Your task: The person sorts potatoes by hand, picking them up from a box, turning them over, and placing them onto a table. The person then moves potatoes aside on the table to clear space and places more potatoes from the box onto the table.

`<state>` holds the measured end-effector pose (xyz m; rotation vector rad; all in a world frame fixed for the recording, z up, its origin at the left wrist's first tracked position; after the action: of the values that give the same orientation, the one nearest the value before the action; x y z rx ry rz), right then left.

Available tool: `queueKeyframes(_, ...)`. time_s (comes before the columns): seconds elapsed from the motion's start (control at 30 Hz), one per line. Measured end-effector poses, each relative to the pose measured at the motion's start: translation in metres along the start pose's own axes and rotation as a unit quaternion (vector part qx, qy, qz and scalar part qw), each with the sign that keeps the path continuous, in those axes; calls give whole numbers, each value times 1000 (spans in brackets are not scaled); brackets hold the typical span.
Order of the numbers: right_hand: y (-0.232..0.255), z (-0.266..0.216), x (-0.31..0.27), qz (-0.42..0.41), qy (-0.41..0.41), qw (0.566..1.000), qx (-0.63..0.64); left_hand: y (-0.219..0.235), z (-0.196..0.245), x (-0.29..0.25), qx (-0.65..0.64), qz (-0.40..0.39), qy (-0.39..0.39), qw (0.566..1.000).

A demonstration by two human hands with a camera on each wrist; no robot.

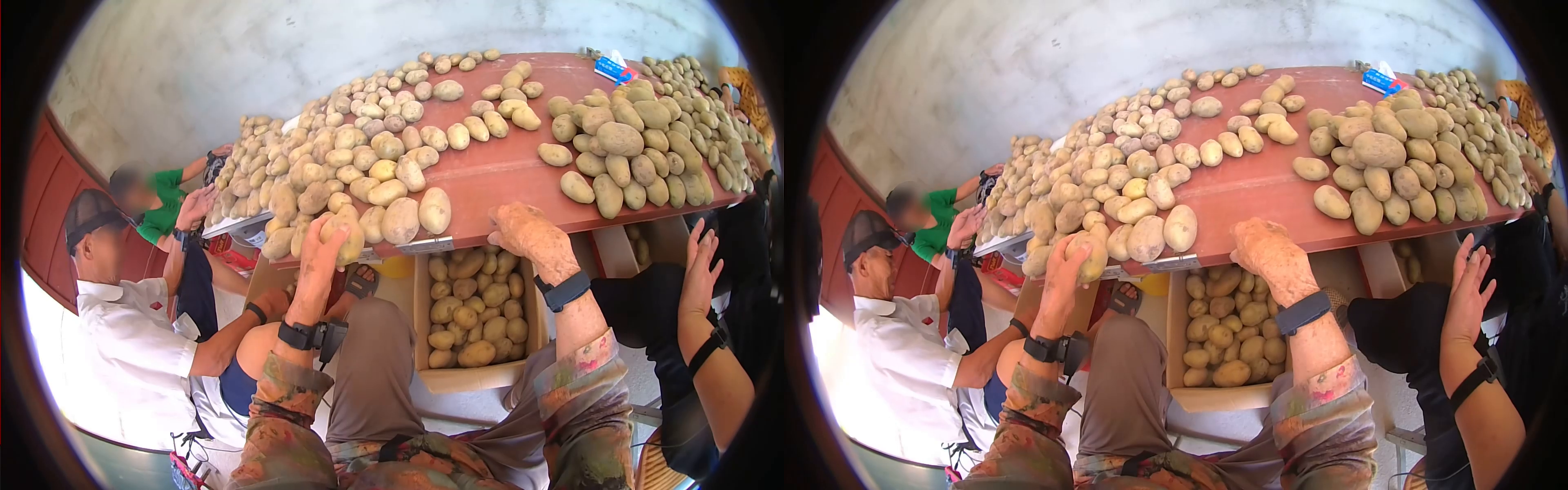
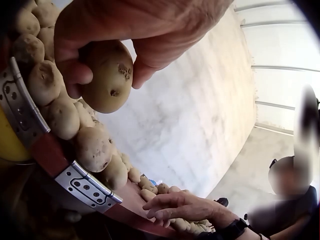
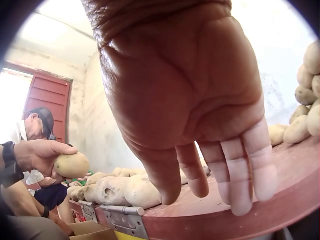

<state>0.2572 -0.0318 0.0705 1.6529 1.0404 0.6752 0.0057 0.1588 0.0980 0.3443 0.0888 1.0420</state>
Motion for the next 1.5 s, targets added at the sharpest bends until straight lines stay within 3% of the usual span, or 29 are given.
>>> queueKeyframes(0.37, -3, 1, 0, -6, -7, 1000, 21, -15, 7, 17, 61, -5, -9, 998)
queueKeyframes(0.67, -4, 0, 3, -22, -12, 1000, 9, -1, -12, 48, 139, 20, -117, 983)
queueKeyframes(0.77, -4, 0, 2, -25, -17, 999, 14, 0, -11, 48, 180, 26, -93, 979)
queueKeyframes(1.17, -7, 1, 5, -24, -16, 999, 21, 14, 10, 60, 127, 65, -128, 982)
queueKeyframes(1.5, -7, -1, 6, -30, -17, 999, 4, 4, -8, 60, 166, 27, -96, 981)
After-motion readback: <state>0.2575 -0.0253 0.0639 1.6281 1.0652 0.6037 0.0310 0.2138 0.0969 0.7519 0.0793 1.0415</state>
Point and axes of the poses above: each hand's wrist, its own x-axis towards the middle knuckle, its own y-axis out of the back of the hand, z = x × y, the point moved 4 cm from there along x, towards the middle knuckle, and after that the axes turned 3 degrees about -y, right-handed, at the moved point
